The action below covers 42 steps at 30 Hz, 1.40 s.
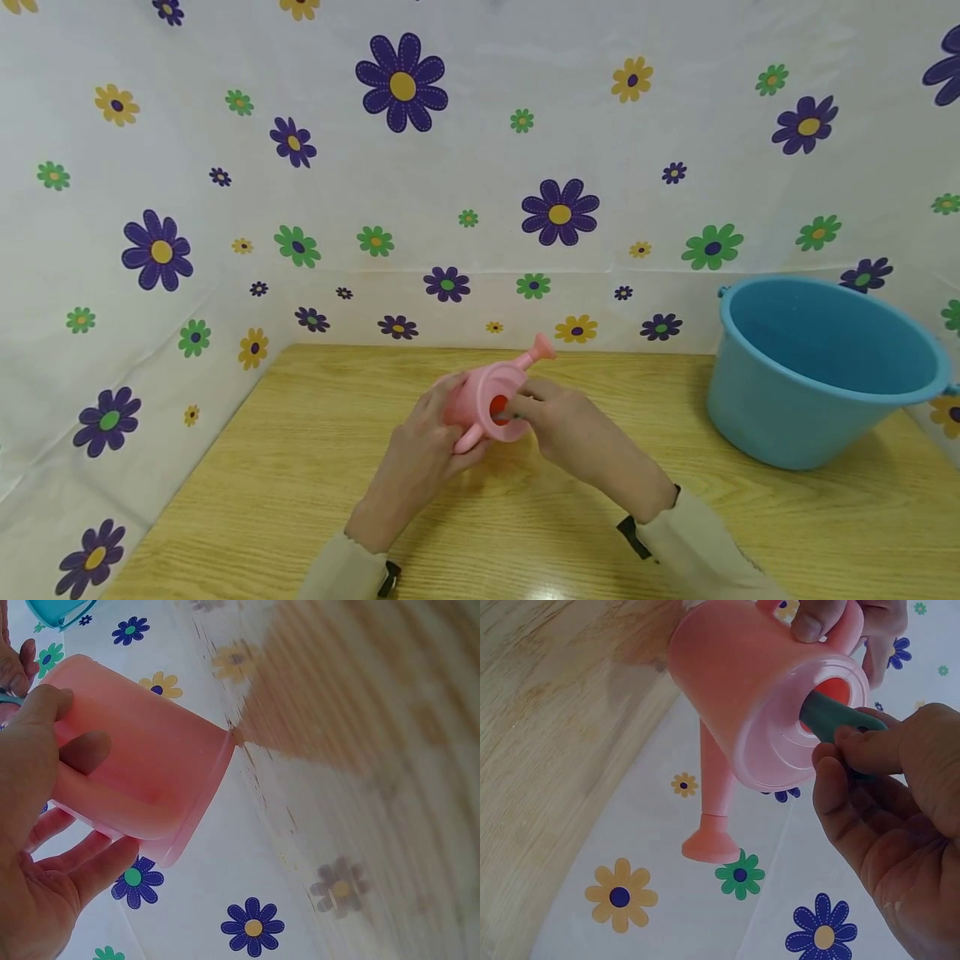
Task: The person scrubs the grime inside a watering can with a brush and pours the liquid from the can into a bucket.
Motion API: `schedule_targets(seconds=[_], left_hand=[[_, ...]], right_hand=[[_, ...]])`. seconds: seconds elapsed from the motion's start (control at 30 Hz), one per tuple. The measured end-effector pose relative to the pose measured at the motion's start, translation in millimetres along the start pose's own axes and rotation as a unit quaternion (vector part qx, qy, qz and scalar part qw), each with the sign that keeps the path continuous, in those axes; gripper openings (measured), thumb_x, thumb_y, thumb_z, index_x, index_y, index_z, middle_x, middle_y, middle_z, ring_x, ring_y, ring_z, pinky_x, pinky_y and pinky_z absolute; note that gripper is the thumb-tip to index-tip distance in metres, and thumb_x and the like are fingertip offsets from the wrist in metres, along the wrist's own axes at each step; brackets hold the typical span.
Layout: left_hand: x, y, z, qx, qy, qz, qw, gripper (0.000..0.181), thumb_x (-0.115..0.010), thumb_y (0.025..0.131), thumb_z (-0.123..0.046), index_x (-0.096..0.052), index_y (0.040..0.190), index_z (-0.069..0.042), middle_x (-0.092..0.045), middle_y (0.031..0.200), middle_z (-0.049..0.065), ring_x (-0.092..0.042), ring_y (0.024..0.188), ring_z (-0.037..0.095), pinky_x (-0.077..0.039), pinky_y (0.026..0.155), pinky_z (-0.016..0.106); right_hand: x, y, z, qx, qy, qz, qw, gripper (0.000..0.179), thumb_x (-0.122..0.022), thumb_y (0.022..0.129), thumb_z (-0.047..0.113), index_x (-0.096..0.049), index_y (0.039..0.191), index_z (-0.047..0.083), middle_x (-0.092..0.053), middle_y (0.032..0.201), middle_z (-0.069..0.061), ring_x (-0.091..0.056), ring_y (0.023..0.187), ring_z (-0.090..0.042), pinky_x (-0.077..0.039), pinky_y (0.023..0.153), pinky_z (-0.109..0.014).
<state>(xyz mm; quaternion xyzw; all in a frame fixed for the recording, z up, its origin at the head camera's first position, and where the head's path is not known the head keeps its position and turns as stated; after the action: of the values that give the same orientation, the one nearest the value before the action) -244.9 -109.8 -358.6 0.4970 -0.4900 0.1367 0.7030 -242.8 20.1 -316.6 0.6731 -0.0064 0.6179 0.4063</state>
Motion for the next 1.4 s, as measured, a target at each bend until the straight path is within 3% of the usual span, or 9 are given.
schedule_targets(seconds=[0.37,0.67,1.03,1.4], left_hand=[[0.8,-0.8,-0.7,-0.001,-0.004,-0.004,1.0,0.039,-0.081,0.087,-0.039,-0.067,0.062,-0.012,-0.05,0.146,0.011,-0.057,0.131,0.031,-0.065,0.072,0.035],[0.9,-0.2,-2.1,0.0,0.002,-0.003,1.0,0.041,-0.081,0.087,-0.038,-0.064,0.06,-0.012,-0.05,0.146,0.011,-0.057,0.131,0.03,-0.065,0.072,0.033],[-0.6,-0.1,0.2,0.005,-0.006,-0.001,1.0,0.04,-0.082,0.086,-0.038,-0.065,0.06,-0.012,-0.05,0.146,0.01,-0.06,0.128,0.032,-0.065,0.073,0.035],[-1.0,-0.5,-0.1,0.005,-0.008,0.003,0.9999,0.04,-0.083,0.085,-0.038,-0.065,0.061,-0.012,-0.049,0.147,0.011,-0.057,0.132,0.031,-0.065,0.08,0.037]], right_hand=[[-6,-3.3,3,-0.005,0.018,0.014,0.9997,0.02,-0.08,0.088,0.012,-0.072,0.105,0.009,-0.069,0.101,-0.004,-0.064,0.083,-0.013,-0.06,0.077,-0.023],[-6,-2.6,9,0.01,-0.024,-0.001,0.9997,0.011,-0.076,0.089,0.003,-0.074,0.099,0.007,-0.065,0.093,-0.005,-0.062,0.083,-0.014,-0.059,0.075,-0.023],[-1,-1.6,9,-0.044,-0.021,0.042,0.9979,0.014,-0.069,0.087,-0.004,-0.07,0.099,0.003,-0.066,0.093,-0.007,-0.058,0.08,-0.015,-0.057,0.073,-0.023],[16,-0.1,12,-0.05,-0.05,0.047,0.9964,0.014,-0.063,0.085,-0.007,-0.067,0.092,0.005,-0.058,0.08,-0.004,-0.045,0.072,-0.012,-0.042,0.063,-0.017]])
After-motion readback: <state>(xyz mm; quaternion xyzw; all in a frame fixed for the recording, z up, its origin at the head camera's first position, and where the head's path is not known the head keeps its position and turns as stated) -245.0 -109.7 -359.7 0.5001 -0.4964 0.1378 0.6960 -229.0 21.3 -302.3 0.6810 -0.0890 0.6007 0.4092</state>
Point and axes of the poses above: each hand's wrist, its own y-axis towards the middle knuckle, its own x-axis out of the back of the hand, z = x × y, the point moved 9 cm from there along y, towards the middle knuckle
